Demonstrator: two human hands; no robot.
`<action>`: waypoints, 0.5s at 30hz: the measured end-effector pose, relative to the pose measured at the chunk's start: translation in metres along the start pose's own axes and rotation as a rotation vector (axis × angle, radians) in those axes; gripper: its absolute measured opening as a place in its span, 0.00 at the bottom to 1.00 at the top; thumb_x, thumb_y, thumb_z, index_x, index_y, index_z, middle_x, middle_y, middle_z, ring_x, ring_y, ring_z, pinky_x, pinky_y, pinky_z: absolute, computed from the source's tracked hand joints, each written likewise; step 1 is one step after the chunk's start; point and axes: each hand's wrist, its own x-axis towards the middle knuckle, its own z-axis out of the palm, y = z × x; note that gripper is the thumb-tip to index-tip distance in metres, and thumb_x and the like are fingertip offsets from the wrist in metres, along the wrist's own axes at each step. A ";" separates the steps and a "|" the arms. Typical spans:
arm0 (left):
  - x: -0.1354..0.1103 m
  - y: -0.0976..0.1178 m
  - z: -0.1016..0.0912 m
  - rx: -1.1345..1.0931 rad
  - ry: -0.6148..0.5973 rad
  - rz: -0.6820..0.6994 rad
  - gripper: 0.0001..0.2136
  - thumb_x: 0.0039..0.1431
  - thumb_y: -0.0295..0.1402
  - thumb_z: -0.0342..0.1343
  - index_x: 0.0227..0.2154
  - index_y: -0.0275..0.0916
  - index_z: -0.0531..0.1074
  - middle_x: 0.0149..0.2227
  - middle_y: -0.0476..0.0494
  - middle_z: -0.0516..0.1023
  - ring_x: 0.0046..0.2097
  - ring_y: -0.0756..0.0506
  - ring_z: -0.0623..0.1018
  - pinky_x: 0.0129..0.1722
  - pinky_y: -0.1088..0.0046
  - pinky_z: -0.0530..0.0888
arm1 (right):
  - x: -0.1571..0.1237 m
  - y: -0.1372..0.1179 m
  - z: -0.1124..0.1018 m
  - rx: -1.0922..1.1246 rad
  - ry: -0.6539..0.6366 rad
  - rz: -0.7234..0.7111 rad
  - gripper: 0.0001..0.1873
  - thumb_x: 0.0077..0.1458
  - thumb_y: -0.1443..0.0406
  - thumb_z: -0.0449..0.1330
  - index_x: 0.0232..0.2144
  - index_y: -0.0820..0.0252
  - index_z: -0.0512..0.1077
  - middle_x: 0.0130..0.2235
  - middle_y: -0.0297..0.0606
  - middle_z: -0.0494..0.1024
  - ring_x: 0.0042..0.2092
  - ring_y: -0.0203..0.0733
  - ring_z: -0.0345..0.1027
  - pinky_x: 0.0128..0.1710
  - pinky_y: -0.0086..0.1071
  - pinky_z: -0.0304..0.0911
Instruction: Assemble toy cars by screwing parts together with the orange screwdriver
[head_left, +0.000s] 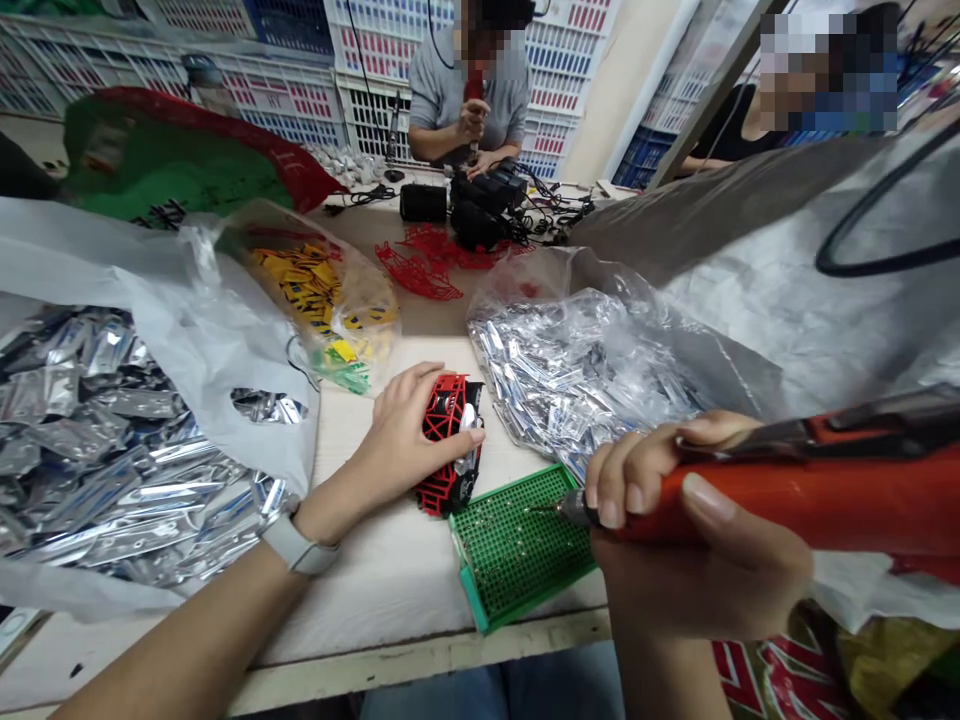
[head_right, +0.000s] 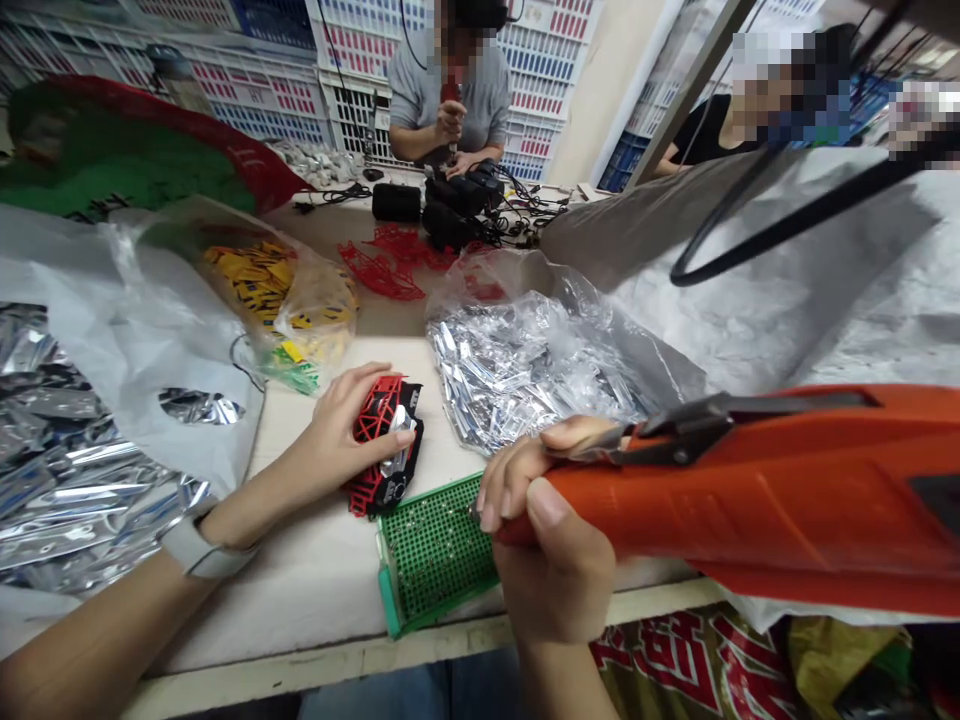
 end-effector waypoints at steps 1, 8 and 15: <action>0.001 -0.003 -0.002 0.102 0.002 0.001 0.34 0.51 0.56 0.63 0.55 0.41 0.67 0.67 0.29 0.58 0.70 0.25 0.55 0.68 0.36 0.49 | -0.002 0.001 -0.001 0.002 0.009 0.006 0.08 0.47 0.68 0.60 0.34 0.57 0.74 0.17 0.27 0.69 0.16 0.32 0.58 0.18 0.27 0.60; -0.012 0.017 -0.004 0.301 0.033 0.414 0.25 0.60 0.50 0.61 0.58 0.50 0.70 0.68 0.38 0.61 0.71 0.31 0.55 0.68 0.40 0.50 | -0.001 -0.001 -0.001 0.017 0.030 -0.003 0.09 0.47 0.68 0.60 0.33 0.57 0.75 0.18 0.27 0.69 0.17 0.32 0.59 0.18 0.28 0.61; -0.031 0.047 0.004 0.358 -0.078 0.723 0.09 0.62 0.46 0.61 0.38 0.49 0.79 0.49 0.52 0.82 0.62 0.41 0.71 0.67 0.55 0.41 | 0.001 -0.011 -0.001 0.042 0.050 -0.002 0.09 0.47 0.67 0.60 0.34 0.57 0.75 0.18 0.29 0.70 0.16 0.33 0.60 0.19 0.29 0.61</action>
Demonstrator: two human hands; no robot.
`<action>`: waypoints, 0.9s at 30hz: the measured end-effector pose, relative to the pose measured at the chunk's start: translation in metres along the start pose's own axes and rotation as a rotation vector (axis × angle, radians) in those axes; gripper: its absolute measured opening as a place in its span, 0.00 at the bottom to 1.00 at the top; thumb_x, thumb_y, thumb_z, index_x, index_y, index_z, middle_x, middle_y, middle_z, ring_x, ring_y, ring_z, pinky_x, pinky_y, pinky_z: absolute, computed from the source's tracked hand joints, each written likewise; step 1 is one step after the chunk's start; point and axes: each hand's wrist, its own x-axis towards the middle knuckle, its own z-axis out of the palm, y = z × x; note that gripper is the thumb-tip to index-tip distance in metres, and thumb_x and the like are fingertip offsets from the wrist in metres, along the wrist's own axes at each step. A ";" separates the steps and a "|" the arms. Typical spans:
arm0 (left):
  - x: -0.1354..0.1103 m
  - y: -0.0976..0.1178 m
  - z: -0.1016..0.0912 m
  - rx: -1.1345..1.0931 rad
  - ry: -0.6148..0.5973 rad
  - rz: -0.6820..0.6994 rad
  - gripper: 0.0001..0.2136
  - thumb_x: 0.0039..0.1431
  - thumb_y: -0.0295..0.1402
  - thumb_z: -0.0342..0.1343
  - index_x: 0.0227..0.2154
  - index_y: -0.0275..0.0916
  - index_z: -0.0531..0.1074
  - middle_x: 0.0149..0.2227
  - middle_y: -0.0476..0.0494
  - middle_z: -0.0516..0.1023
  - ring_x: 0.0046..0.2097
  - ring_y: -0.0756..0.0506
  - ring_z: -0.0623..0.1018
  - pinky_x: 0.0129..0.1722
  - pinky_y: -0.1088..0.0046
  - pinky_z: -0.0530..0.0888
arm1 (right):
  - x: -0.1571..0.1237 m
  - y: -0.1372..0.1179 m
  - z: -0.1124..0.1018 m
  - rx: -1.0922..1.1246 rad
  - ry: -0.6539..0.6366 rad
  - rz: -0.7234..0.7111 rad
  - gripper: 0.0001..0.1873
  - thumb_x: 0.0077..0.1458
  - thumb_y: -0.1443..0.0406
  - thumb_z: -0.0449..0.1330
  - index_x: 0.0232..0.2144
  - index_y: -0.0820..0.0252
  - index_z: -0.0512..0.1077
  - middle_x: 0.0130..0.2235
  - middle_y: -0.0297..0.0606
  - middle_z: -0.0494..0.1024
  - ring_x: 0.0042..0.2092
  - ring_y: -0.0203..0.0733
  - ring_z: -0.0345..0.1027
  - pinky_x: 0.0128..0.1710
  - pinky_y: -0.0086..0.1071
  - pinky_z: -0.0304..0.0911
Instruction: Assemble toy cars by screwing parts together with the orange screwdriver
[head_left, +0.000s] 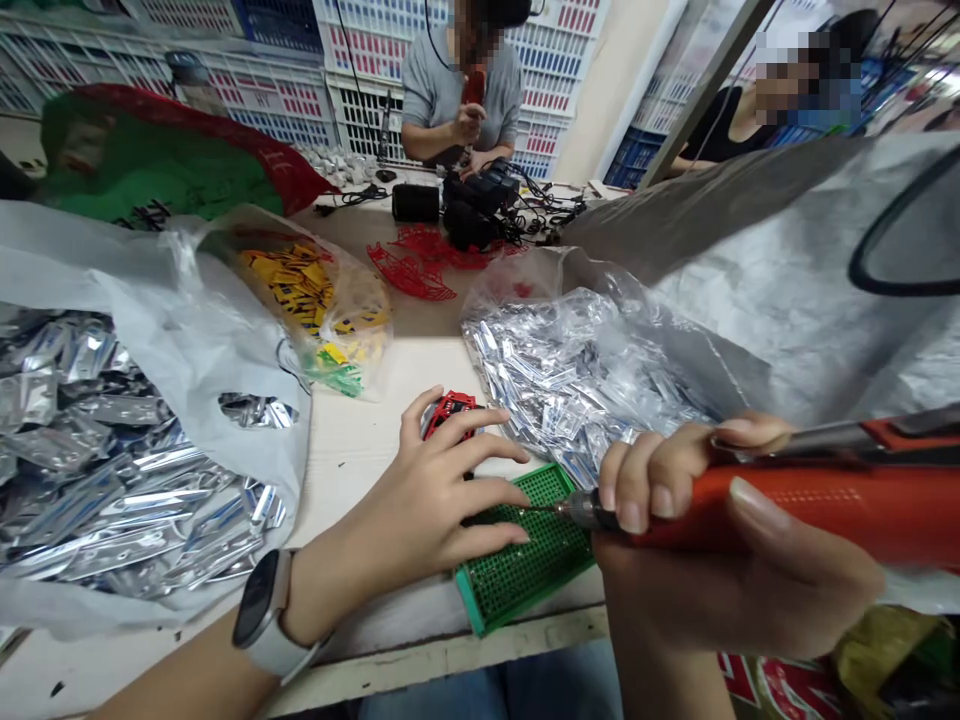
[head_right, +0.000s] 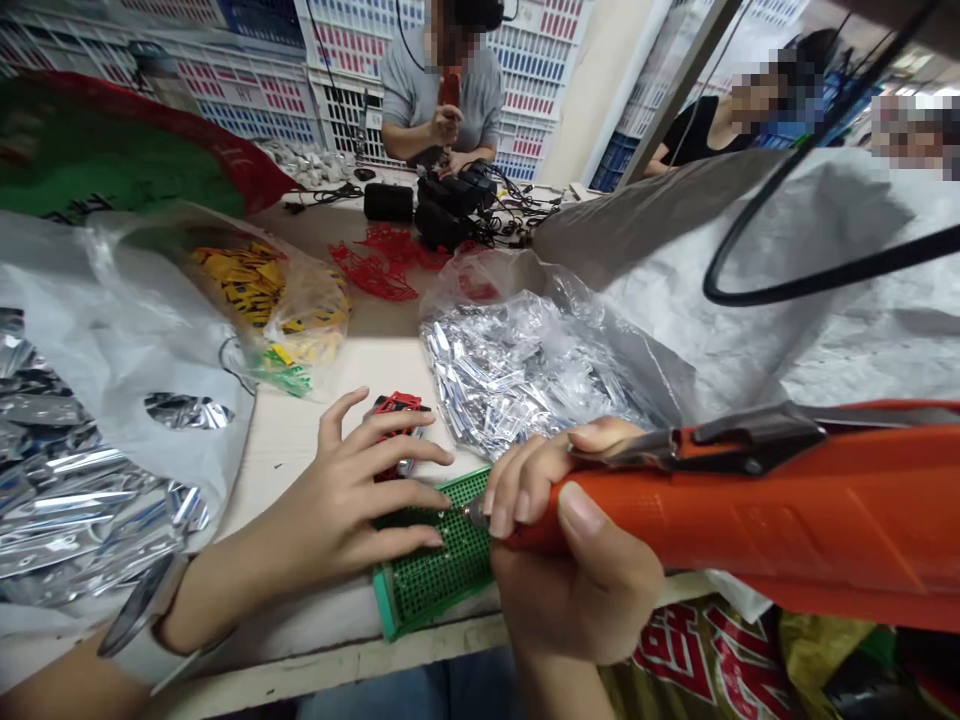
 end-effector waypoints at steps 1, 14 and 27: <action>0.000 0.001 0.001 -0.005 0.000 0.001 0.08 0.63 0.44 0.61 0.37 0.49 0.79 0.48 0.53 0.83 0.61 0.42 0.71 0.67 0.56 0.41 | -0.001 -0.001 0.000 0.004 0.003 0.010 0.09 0.47 0.67 0.60 0.34 0.57 0.75 0.18 0.29 0.70 0.16 0.33 0.60 0.19 0.29 0.62; -0.001 0.003 0.005 -0.066 -0.014 -0.073 0.02 0.62 0.32 0.59 0.35 0.47 0.75 0.45 0.54 0.82 0.60 0.43 0.73 0.66 0.56 0.45 | -0.003 -0.008 0.002 -0.001 0.021 0.032 0.09 0.47 0.66 0.61 0.33 0.56 0.76 0.17 0.29 0.68 0.16 0.34 0.59 0.18 0.29 0.62; -0.002 0.002 0.007 -0.135 -0.085 -0.118 0.02 0.61 0.34 0.61 0.35 0.46 0.73 0.44 0.54 0.82 0.60 0.43 0.73 0.65 0.56 0.44 | -0.005 -0.005 0.005 -0.002 0.018 0.007 0.08 0.48 0.67 0.62 0.35 0.58 0.74 0.17 0.29 0.68 0.17 0.33 0.60 0.19 0.29 0.62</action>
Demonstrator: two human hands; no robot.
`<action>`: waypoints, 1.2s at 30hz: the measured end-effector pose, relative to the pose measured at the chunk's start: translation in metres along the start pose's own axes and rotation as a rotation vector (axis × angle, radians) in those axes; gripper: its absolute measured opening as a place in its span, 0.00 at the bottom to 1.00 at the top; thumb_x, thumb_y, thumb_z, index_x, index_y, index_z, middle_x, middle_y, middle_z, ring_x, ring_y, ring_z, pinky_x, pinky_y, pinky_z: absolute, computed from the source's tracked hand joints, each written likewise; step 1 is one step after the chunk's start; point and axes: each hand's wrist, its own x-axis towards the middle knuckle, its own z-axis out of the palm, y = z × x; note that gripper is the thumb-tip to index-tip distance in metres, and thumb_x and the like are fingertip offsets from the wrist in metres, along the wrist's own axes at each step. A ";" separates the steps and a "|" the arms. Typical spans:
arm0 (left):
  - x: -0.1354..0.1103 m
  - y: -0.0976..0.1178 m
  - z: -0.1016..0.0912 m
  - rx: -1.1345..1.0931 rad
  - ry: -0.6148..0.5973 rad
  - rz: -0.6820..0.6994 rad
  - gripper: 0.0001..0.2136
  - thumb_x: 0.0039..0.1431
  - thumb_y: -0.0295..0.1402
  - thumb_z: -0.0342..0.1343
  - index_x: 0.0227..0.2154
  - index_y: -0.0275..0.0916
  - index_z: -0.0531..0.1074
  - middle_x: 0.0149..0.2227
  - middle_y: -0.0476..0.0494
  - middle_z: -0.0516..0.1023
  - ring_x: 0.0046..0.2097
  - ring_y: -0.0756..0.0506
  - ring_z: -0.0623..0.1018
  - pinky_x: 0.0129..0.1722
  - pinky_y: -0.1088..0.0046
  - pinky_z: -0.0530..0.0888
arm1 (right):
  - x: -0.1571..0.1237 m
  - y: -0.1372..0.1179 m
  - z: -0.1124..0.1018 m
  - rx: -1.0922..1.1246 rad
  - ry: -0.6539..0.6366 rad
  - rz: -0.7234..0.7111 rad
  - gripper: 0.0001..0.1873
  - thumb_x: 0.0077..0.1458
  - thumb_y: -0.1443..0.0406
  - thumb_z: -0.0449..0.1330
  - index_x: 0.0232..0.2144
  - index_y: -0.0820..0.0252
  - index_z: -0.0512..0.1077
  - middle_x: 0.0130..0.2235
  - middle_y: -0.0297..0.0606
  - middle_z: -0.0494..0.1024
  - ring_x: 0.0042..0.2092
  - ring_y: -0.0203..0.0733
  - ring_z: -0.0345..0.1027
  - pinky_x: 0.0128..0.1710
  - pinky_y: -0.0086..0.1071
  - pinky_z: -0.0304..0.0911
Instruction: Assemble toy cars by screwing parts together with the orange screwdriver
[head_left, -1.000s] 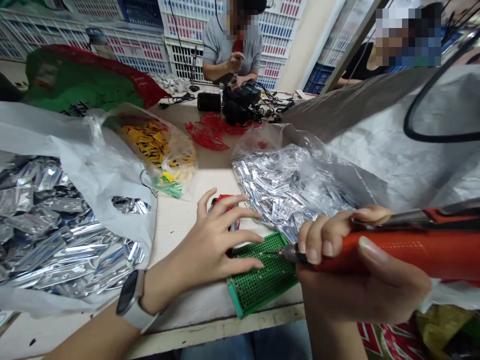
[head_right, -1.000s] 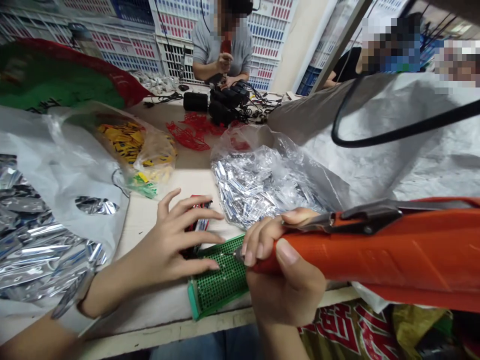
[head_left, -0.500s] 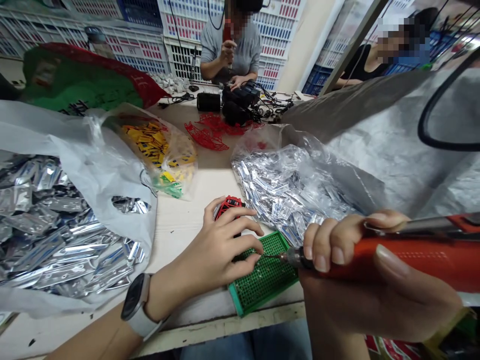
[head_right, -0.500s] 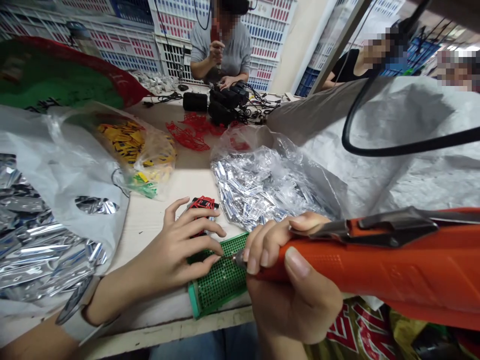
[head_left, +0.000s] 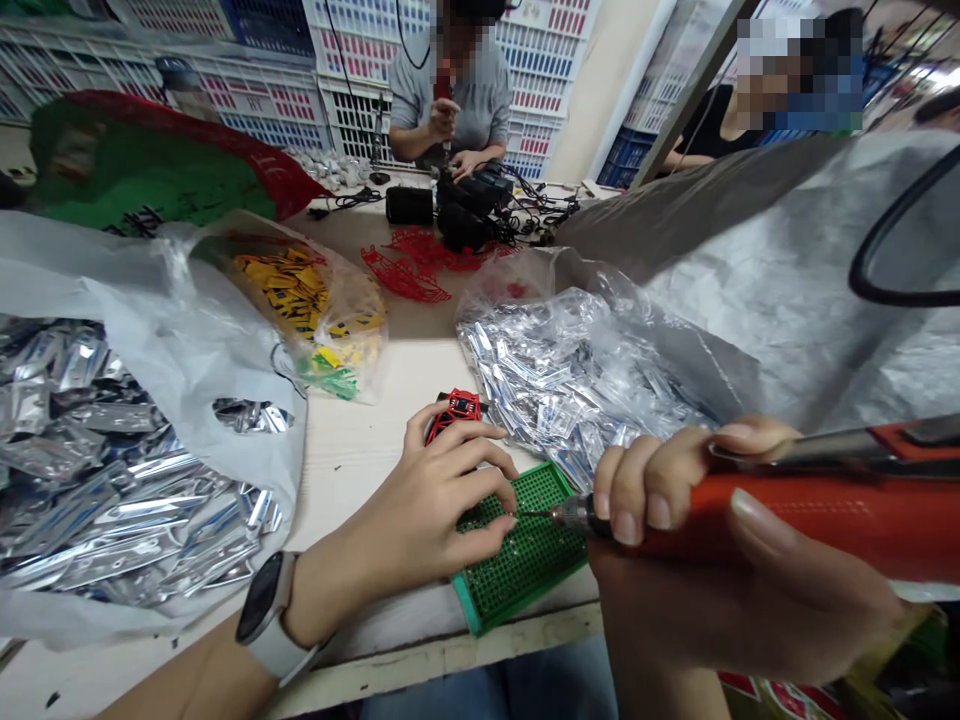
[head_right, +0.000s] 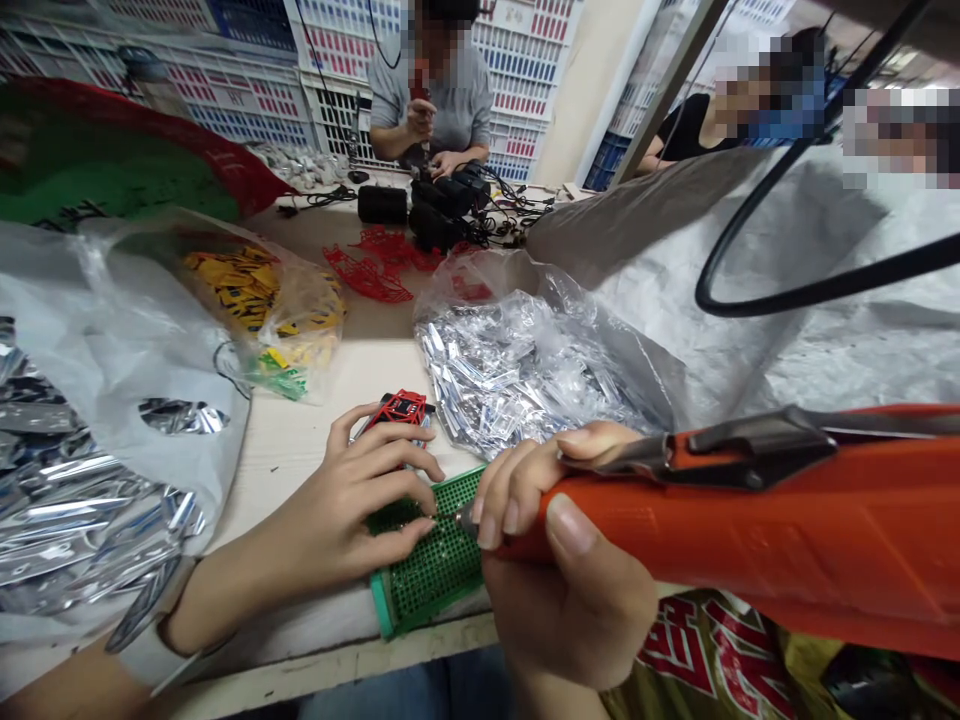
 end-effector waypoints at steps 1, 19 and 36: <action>0.000 -0.001 0.000 -0.006 -0.004 0.000 0.03 0.62 0.35 0.62 0.34 0.45 0.73 0.43 0.54 0.82 0.59 0.43 0.73 0.65 0.57 0.44 | 0.000 0.000 0.001 0.000 -0.002 0.000 0.08 0.47 0.67 0.62 0.34 0.58 0.74 0.17 0.29 0.69 0.17 0.33 0.60 0.19 0.29 0.62; 0.000 -0.001 0.001 0.010 0.027 0.044 0.04 0.65 0.37 0.60 0.35 0.45 0.77 0.41 0.53 0.82 0.57 0.44 0.76 0.66 0.58 0.48 | -0.004 0.008 0.002 -0.017 -0.016 -0.007 0.09 0.48 0.68 0.60 0.35 0.57 0.75 0.18 0.27 0.68 0.17 0.33 0.59 0.19 0.30 0.61; 0.000 -0.026 -0.003 0.021 0.211 -0.587 0.36 0.59 0.53 0.57 0.63 0.36 0.58 0.61 0.24 0.69 0.62 0.30 0.71 0.60 0.44 0.68 | 0.022 0.013 0.010 -0.083 0.055 -0.135 0.09 0.43 0.68 0.56 0.31 0.55 0.70 0.16 0.24 0.62 0.14 0.34 0.54 0.13 0.30 0.52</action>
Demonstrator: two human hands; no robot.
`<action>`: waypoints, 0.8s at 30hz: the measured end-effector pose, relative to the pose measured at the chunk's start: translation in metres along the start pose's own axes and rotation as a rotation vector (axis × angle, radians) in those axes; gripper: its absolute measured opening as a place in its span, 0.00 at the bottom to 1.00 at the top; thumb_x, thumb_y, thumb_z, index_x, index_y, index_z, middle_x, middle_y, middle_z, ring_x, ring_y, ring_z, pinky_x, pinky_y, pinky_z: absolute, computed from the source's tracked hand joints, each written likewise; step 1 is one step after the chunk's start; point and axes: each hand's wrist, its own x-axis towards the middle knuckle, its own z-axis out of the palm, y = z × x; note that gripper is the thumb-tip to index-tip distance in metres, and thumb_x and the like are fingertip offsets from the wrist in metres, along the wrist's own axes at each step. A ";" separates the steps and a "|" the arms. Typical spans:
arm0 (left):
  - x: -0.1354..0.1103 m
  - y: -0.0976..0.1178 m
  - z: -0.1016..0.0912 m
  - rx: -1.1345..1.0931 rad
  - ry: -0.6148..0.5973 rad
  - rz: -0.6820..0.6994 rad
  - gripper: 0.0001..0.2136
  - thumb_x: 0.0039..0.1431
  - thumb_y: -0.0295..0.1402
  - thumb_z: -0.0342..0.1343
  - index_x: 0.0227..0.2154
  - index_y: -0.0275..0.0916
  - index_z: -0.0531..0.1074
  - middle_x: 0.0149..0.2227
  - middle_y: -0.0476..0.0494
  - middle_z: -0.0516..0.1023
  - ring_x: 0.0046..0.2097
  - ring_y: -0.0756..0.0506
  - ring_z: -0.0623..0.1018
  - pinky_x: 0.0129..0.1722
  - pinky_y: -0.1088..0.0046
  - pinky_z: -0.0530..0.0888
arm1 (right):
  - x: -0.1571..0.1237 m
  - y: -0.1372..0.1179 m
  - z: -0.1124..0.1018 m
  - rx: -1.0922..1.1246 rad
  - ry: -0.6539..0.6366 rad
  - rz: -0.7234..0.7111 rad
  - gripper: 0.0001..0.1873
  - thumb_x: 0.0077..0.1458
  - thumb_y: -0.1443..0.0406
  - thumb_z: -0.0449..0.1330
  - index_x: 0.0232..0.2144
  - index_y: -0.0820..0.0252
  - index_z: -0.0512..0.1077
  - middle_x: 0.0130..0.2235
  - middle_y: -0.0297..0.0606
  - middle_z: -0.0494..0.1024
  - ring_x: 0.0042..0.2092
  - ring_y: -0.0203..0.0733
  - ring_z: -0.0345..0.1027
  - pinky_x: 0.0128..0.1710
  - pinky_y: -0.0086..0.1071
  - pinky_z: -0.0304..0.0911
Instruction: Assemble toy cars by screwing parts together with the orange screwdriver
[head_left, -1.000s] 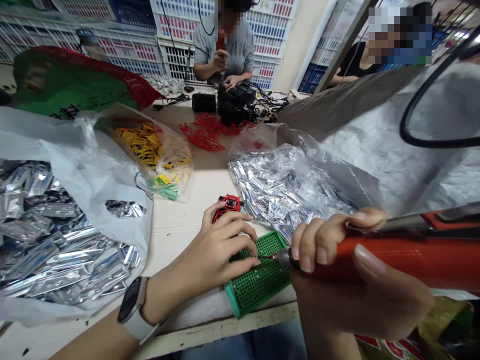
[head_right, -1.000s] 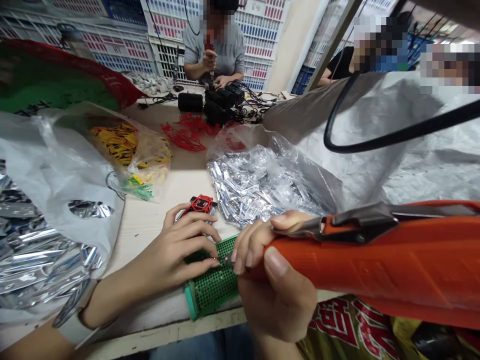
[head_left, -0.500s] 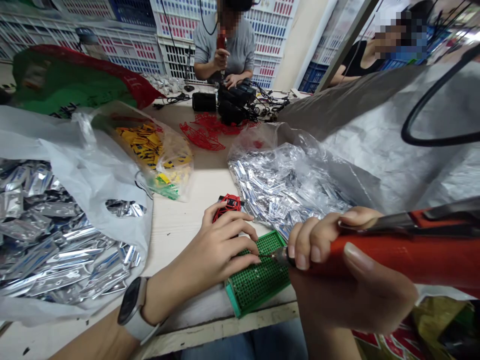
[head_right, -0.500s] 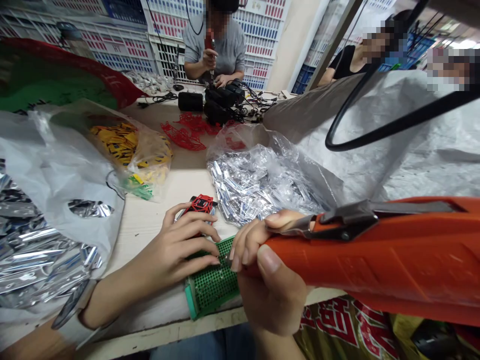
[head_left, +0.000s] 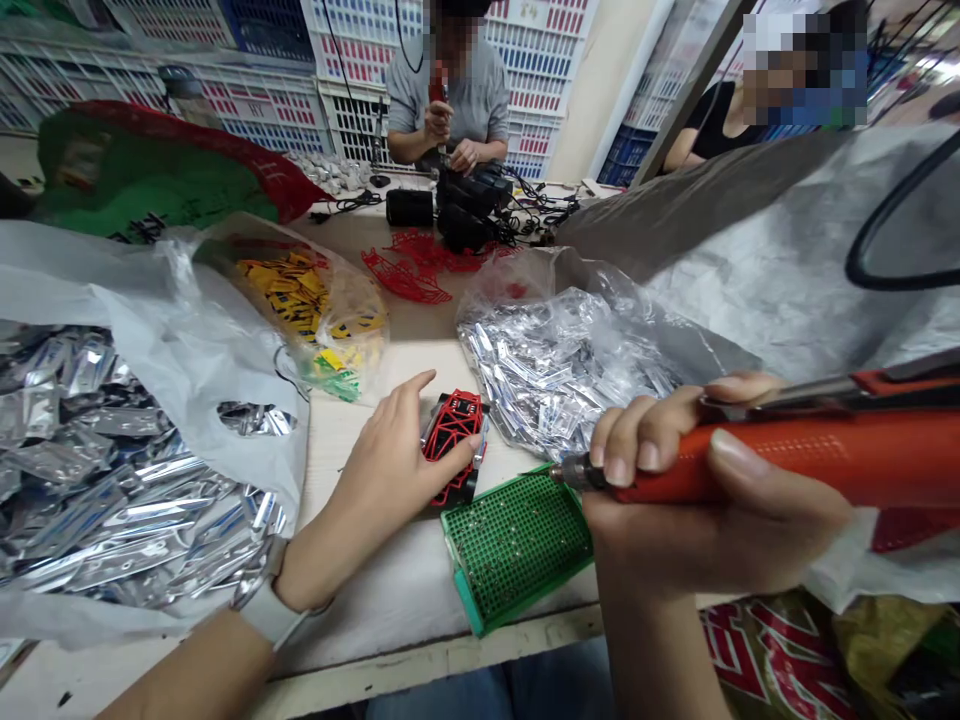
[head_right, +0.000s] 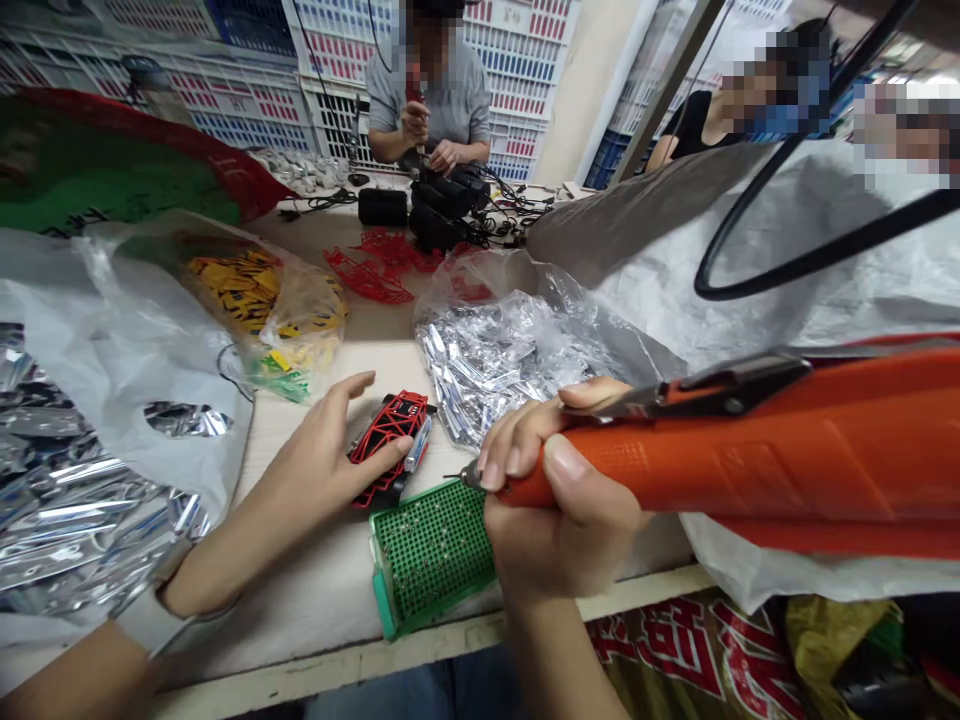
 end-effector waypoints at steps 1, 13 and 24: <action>0.001 -0.003 0.002 -0.055 -0.057 -0.069 0.39 0.58 0.55 0.58 0.64 0.35 0.56 0.61 0.22 0.69 0.61 0.28 0.71 0.59 0.42 0.68 | 0.000 0.004 0.003 -0.005 0.015 -0.014 0.09 0.43 0.68 0.55 0.31 0.54 0.69 0.16 0.24 0.61 0.14 0.33 0.53 0.13 0.30 0.51; 0.006 0.008 0.011 -0.879 0.082 -0.410 0.37 0.45 0.40 0.62 0.58 0.45 0.53 0.48 0.41 0.74 0.41 0.42 0.78 0.41 0.61 0.77 | -0.003 0.028 0.021 0.118 0.209 -0.066 0.09 0.44 0.68 0.51 0.31 0.57 0.67 0.16 0.24 0.59 0.14 0.31 0.50 0.13 0.26 0.51; -0.001 0.012 0.017 -1.156 0.165 -0.458 0.30 0.46 0.41 0.61 0.53 0.44 0.61 0.43 0.47 0.76 0.35 0.49 0.74 0.30 0.76 0.71 | -0.005 0.019 0.035 0.171 0.083 -0.143 0.11 0.44 0.69 0.52 0.32 0.55 0.71 0.15 0.23 0.60 0.13 0.32 0.51 0.12 0.27 0.53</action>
